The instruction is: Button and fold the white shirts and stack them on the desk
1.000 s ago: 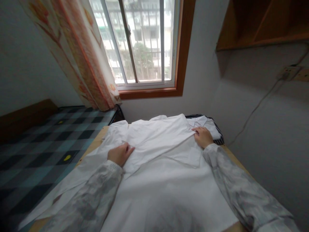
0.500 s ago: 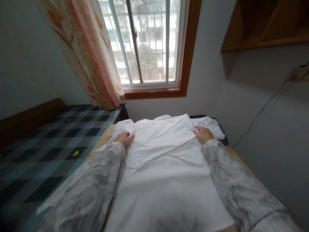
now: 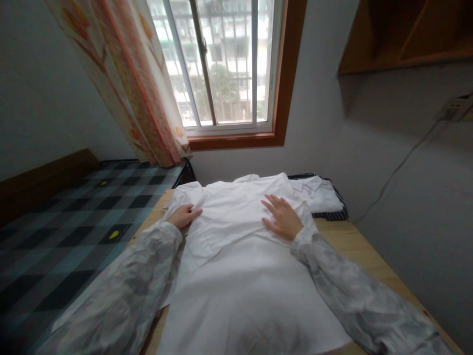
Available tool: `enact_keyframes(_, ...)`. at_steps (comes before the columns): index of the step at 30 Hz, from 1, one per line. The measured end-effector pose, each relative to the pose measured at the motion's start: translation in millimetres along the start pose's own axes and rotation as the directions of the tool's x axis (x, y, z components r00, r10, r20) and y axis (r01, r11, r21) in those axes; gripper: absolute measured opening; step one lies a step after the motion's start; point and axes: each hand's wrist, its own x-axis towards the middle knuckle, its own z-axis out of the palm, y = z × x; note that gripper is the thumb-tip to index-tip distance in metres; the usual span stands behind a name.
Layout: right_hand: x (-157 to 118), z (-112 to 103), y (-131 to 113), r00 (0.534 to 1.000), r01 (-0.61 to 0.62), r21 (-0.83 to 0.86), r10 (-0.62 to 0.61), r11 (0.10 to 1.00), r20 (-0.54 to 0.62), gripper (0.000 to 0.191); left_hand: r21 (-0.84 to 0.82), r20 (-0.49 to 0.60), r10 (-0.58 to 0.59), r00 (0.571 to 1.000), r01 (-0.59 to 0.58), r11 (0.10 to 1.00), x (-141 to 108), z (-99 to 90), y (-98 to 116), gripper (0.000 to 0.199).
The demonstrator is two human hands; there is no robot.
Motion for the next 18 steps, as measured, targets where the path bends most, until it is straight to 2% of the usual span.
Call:
enact_keyframes(3,-4,29,-32,0.985,0.025,0.1,-0.042,0.995,0.165,0.073,-0.004,-0.029,-0.002,1.0,0.002,1.0,-3,1.3,1,0.051)
enact_keyframes(7,-10,51,-39,0.97,-0.007,0.151,-0.03,0.988,0.243,0.077,-0.085,-0.062,-0.055,0.997,0.05,0.995,-5,1.3,2,0.056)
enact_keyframes(12,-12,41,-40,0.955,0.047,0.155,-0.089,0.987,0.281,0.078,-0.16,0.024,-0.127,0.992,0.129,0.979,-3,-2.6,18,0.045)
enact_keyframes(15,-11,33,-48,0.933,0.099,0.182,-0.155,0.978,0.325,0.074,-0.19,0.114,-0.092,0.989,0.113,0.975,0,-4.7,37,0.036)
enact_keyframes(18,-10,28,-54,0.917,0.08,0.204,-0.153,0.976,0.369,0.076,-0.225,0.217,-0.078,0.973,0.128,0.966,2,-7.4,52,0.033)
